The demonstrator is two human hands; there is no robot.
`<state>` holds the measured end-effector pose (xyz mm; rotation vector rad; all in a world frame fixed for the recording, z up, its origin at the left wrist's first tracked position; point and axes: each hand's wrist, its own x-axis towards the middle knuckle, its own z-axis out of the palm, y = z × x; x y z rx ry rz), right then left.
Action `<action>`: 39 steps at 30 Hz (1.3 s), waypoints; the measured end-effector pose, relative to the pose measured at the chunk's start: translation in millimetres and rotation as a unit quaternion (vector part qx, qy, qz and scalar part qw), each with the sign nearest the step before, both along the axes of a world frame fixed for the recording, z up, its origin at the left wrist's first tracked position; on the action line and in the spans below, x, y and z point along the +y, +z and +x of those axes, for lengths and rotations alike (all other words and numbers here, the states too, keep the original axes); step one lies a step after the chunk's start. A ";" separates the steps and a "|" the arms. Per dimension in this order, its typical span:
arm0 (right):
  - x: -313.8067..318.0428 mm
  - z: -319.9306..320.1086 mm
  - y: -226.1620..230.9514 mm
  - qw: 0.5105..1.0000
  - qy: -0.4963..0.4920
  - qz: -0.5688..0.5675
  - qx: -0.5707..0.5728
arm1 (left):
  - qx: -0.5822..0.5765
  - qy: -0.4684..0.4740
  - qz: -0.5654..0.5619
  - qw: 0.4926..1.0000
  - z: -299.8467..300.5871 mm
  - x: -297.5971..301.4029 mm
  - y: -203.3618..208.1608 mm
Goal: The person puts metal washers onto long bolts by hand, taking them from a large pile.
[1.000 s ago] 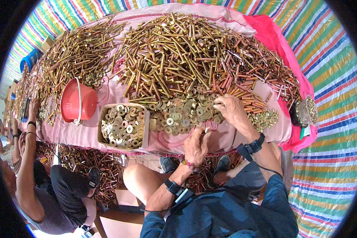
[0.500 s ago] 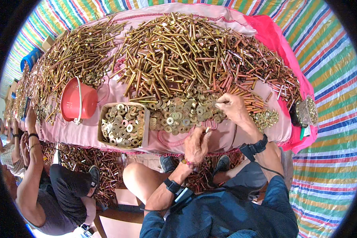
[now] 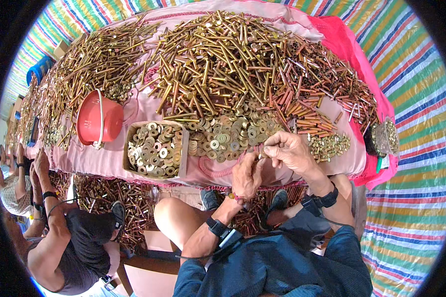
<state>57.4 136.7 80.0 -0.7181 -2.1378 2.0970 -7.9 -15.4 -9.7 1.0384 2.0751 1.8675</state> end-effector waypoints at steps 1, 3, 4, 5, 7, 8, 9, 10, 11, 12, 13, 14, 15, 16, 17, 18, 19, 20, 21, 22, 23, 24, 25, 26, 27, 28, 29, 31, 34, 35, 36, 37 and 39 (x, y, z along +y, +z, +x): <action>-0.6 0.0 0.1 1.000 -0.003 0.029 0.001 | 0.000 -0.002 0.006 1.000 -0.2 -0.2 0.6; 1.0 -0.1 0.2 0.999 -0.009 0.048 0.001 | 0.008 -0.006 0.003 1.000 -0.8 -1.0 0.0; 2.6 -0.2 0.0 0.998 -0.015 0.066 0.000 | 0.016 -0.011 -0.001 1.000 -1.2 -1.5 -0.5; 6.1 -1.2 -0.5 0.998 -0.014 0.067 0.001 | 0.016 -0.010 0.000 1.000 -0.9 -0.6 -0.7; 17.2 -3.5 -4.3 0.994 -0.050 0.098 0.002 | 0.016 0.004 0.036 0.999 0.6 1.6 -1.2; 21.5 -3.5 -4.7 0.996 -0.040 0.075 0.010 | 0.015 0.006 0.035 0.999 0.2 0.8 -0.4; 21.9 -3.1 -6.4 0.996 -0.039 0.075 0.009 | 0.016 -0.001 0.012 1.000 -0.1 -0.4 0.6; 21.7 -2.5 -7.5 0.997 -0.019 0.068 -0.010 | 0.018 -0.008 -0.012 1.000 -0.1 -1.0 1.2; 19.5 -2.4 -6.6 0.998 0.001 0.061 -0.029 | 0.016 -0.009 -0.013 1.000 0.1 -0.8 -0.9; 16.6 -3.7 -4.9 0.996 0.015 0.086 -0.032 | 0.011 0.004 0.005 1.000 0.0 0.5 -4.0; 16.3 -3.5 -6.5 0.996 0.014 0.084 -0.033 | 0.006 0.016 0.024 1.000 0.8 0.7 -6.4; 17.8 -2.3 -9.5 0.991 0.004 0.133 -0.033 | -0.019 0.006 0.002 1.000 1.2 -2.1 1.0; 18.8 -0.5 -12.8 0.983 -0.007 0.182 -0.033 | -0.020 0.003 0.001 1.000 1.8 -2.1 0.4; 19.1 1.5 -16.2 0.975 -0.022 0.218 -0.040 | -0.029 0.008 0.008 1.000 2.7 -1.6 -0.6; 18.7 3.8 -18.7 0.975 -0.023 0.217 -0.040 | -0.037 0.016 0.014 0.999 2.5 -2.0 -1.8; 17.4 7.5 -21.0 0.973 -0.017 0.226 -0.041 | -0.038 0.015 -0.025 0.999 2.7 -5.1 -5.3; 16.1 11.4 -23.4 0.971 -0.010 0.235 -0.042 | -0.038 0.014 -0.027 0.999 2.7 -6.7 -8.1; 13.0 12.9 -21.8 0.960 0.002 0.274 -0.050 | 0.002 0.026 -0.016 1.000 1.9 -7.5 -8.3; 8.6 14.5 -19.5 0.960 0.001 0.274 -0.050 | 0.043 0.039 -0.006 0.998 1.4 -8.9 -8.1; 3.0 15.4 -16.3 0.962 0.006 0.266 -0.060 | 0.072 0.033 -0.010 0.997 2.4 -12.4 -7.3; -0.1 15.7 -12.3 0.964 0.010 0.257 -0.071 | 0.073 0.032 -0.010 0.997 3.0 -13.4 -7.1; 3.6 14.8 -26.9 0.932 0.038 0.361 -0.014 | 0.093 0.007 0.010 0.996 3.7 -14.1 -6.9; 2.8 14.9 -30.4 0.932 0.037 0.361 -0.014 | 0.113 -0.017 0.030 0.993 3.5 -14.5 -6.6; -2.3 11.2 -31.8 0.919 -0.002 0.395 0.008 | 0.116 -0.030 0.038 0.992 2.2 -15.9 -6.9; -6.7 7.9 -31.4 0.903 -0.040 0.428 0.030 | 0.117 -0.029 0.037 0.992 1.7 -15.7 -8.1; -8.4 7.6 -27.2 0.917 -0.069 0.392 -0.016 | 0.104 -0.030 0.036 0.993 1.2 -15.1 -10.1; -8.1 6.5 -24.1 0.917 -0.069 0.393 -0.016 | 0.090 -0.034 0.036 0.995 1.3 -14.7 -10.0; -5.5 2.7 -20.4 0.899 -0.062 0.434 0.001 | 0.083 -0.032 0.027 0.996 1.7 -15.2 -9.8; 0.8 -0.2 -32.8 0.870 -0.031 0.493 0.009 | 0.086 -0.018 0.023 0.996 0.0 -12.6 -15.0; 2.0 0.4 -34.8 0.870 -0.029 0.493 0.009 | 0.091 -0.006 0.026 0.995 0.3 -12.0 -14.1; 3.1 1.4 -36.3 0.871 -0.028 0.490 0.023 | 0.091 -0.005 0.026 0.996 0.6 -11.5 -13.3; 4.0 2.4 -37.3 0.872 -0.028 0.487 0.037 | 0.091 0.002 0.021 0.996 0.7 -10.6 -12.7; 3.7 3.4 -35.9 0.949 -0.069 0.309 0.000 | 0.091 0.011 0.014 0.996 -0.1 -9.0 -11.5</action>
